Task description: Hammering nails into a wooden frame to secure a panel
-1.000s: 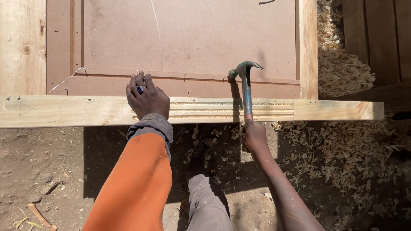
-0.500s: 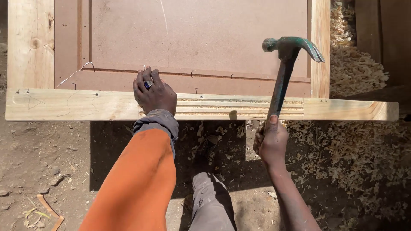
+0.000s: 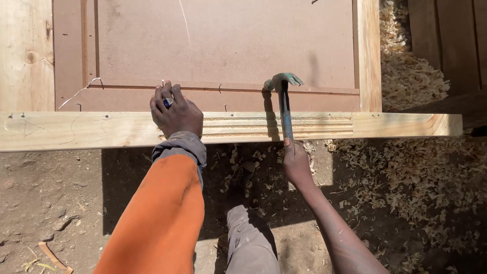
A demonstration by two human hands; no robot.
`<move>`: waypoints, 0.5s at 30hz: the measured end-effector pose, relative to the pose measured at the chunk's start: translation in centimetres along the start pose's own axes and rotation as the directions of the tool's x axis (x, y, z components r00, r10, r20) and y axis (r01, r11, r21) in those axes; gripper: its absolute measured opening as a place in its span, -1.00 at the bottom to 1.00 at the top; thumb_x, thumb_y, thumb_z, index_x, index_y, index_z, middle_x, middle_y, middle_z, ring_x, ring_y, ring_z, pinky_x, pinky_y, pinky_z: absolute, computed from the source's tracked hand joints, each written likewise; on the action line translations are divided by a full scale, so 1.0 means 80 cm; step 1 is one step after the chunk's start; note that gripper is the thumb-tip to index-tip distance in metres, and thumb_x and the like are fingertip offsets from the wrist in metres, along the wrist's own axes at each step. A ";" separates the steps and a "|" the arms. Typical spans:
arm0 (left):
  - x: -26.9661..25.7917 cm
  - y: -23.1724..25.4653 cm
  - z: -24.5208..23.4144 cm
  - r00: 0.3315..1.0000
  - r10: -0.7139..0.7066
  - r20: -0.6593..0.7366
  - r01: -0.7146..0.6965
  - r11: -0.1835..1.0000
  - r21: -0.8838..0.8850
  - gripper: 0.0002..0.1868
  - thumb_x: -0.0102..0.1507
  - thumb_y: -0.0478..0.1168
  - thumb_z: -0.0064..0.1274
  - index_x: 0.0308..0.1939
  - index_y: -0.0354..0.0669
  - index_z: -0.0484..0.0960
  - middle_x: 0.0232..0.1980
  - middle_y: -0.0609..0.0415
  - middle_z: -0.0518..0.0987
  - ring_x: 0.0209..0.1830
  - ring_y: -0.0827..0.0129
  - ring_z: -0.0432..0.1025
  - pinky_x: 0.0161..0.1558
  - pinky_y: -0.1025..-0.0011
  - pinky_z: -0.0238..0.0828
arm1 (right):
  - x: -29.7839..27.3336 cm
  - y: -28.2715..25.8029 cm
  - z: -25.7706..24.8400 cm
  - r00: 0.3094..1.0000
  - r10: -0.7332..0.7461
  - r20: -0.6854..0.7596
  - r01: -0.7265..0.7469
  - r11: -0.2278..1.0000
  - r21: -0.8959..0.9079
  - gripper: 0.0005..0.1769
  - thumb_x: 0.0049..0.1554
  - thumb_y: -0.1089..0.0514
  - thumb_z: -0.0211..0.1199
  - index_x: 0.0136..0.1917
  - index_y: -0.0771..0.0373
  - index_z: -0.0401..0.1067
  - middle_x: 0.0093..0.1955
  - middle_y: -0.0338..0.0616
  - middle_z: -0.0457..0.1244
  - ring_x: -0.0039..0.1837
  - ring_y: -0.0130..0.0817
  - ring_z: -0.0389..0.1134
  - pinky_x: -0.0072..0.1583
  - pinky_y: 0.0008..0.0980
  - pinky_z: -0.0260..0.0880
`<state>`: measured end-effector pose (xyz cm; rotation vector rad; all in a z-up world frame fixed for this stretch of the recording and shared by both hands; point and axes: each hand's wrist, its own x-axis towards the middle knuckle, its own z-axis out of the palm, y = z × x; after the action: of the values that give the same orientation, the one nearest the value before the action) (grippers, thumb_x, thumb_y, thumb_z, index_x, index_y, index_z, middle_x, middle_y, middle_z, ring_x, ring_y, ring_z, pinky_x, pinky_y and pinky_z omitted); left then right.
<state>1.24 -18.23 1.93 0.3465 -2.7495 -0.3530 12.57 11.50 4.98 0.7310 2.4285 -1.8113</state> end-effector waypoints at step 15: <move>-0.015 0.011 0.003 1.000 0.008 -0.021 -0.008 1.000 0.001 -0.68 0.33 -0.20 -0.10 0.17 -0.07 0.35 0.33 -0.02 0.30 0.49 0.05 0.04 0.46 0.02 -0.12 | 0.002 -0.007 -0.025 0.994 0.076 0.073 -0.065 0.986 -0.153 -0.37 0.40 -0.22 -0.04 -0.37 0.20 0.23 -0.61 -0.28 -0.02 -0.60 -0.51 -0.05 -0.54 -0.49 -0.04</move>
<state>2.07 -17.03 1.61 0.3375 -2.7297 -0.3436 12.71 13.26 6.12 0.7097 2.4233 -1.5805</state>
